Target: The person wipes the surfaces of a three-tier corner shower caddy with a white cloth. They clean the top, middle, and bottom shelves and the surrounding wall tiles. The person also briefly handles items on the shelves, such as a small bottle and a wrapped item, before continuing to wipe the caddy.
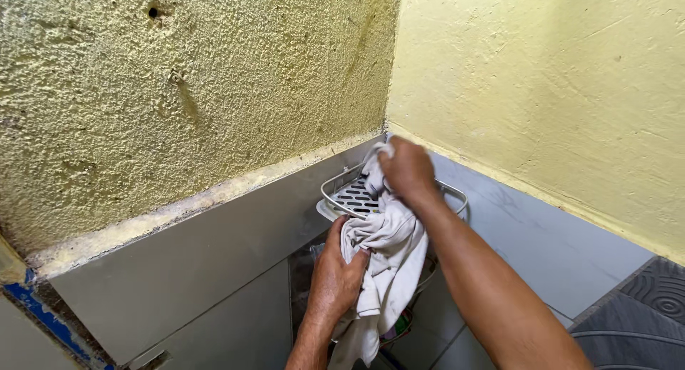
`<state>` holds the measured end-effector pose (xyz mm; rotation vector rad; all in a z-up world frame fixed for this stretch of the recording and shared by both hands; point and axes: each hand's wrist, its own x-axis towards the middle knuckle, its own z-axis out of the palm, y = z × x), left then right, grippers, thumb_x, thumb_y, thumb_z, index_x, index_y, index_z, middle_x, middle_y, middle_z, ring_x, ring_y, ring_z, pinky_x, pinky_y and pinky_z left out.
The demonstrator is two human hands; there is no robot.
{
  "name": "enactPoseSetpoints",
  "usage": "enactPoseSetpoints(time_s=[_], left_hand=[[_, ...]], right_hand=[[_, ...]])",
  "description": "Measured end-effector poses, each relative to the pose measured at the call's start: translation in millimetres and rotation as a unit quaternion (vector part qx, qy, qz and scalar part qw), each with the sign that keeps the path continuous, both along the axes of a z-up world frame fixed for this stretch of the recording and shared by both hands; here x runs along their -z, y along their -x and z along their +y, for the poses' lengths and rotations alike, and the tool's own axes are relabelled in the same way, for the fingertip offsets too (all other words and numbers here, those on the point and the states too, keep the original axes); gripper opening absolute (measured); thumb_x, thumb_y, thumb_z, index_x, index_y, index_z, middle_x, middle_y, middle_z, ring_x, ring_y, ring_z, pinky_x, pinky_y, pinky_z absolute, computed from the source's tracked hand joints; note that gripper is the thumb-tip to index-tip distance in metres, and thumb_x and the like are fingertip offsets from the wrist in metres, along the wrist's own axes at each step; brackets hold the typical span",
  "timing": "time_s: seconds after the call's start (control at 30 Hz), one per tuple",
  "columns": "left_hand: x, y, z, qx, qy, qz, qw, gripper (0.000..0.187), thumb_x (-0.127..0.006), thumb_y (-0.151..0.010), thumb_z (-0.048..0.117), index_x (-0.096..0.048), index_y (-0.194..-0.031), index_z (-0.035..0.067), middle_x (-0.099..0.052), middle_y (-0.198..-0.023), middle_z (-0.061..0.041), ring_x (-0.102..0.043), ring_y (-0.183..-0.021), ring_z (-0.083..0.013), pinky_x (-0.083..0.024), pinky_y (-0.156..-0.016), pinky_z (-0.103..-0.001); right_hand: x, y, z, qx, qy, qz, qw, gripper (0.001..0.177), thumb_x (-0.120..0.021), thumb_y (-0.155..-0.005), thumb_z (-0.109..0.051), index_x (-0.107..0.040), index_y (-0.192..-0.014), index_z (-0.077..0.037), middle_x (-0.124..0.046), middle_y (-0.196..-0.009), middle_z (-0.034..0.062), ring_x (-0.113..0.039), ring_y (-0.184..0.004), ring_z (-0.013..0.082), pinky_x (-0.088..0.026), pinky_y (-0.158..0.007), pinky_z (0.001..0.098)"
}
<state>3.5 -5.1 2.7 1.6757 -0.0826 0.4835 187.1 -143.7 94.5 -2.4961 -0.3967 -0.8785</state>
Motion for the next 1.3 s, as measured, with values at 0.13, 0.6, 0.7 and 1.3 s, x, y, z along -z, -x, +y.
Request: enactPoseSetpoints(time_s=[0.13, 0.6, 0.7, 1.3], left_hand=[[-10, 17, -2, -0.031, -0.004, 0.024, 0.999, 0.07, -0.068, -0.087, 0.019, -0.039, -0.148, 0.004, -0.067, -0.128, -0.021, -0.066, -0.119, -0.0319, -0.049, -0.1, -0.042], [-35, 44, -36, 0.09, 0.035, 0.039, 0.995, 0.044, -0.066, -0.088, 0.018, -0.059, -0.129, 0.006, -0.078, -0.111, -0.016, -0.077, -0.107, -0.0279, -0.056, -0.093, -0.038], [-38, 40, -30, 0.074, 0.027, 0.033, 0.996, 0.044, -0.066, -0.087, 0.019, -0.058, -0.129, 0.006, -0.077, -0.111, -0.016, -0.077, -0.106, -0.0282, -0.057, -0.092, -0.038], [-41, 31, -16, 0.07, 0.037, 0.025, 0.997, 0.044, -0.066, -0.088, 0.02, -0.058, -0.129, 0.006, -0.077, -0.11, -0.017, -0.077, -0.105, -0.028, -0.056, -0.092, -0.038]], right_hand=[[-31, 20, -57, -0.133, -0.445, 0.097, 0.88, 0.016, -0.072, -0.092, -0.014, -0.067, -0.093, 0.002, -0.067, -0.085, 0.0156, -0.067, -0.073, 0.0265, -0.053, -0.064, 0.0401], [13, 81, -97, 0.019, 0.042, -0.054, 0.997, 0.021, -0.057, -0.099, -0.017, -0.067, -0.104, 0.001, -0.069, -0.101, 0.0273, -0.067, -0.092, 0.0439, -0.054, -0.083, 0.0524], [16, 50, -88, -0.008, 0.169, -0.033, 0.985, 0.03, -0.057, -0.094, -0.021, -0.065, -0.11, 0.003, -0.066, -0.116, 0.0296, -0.06, -0.111, 0.0474, -0.047, -0.095, 0.0552], [-2, -42, 8, -0.059, 0.3, 0.103, 0.947, 0.041, -0.058, -0.082, -0.005, -0.061, -0.122, 0.004, -0.062, -0.129, 0.0284, -0.058, -0.122, 0.0429, -0.047, -0.101, 0.0502]])
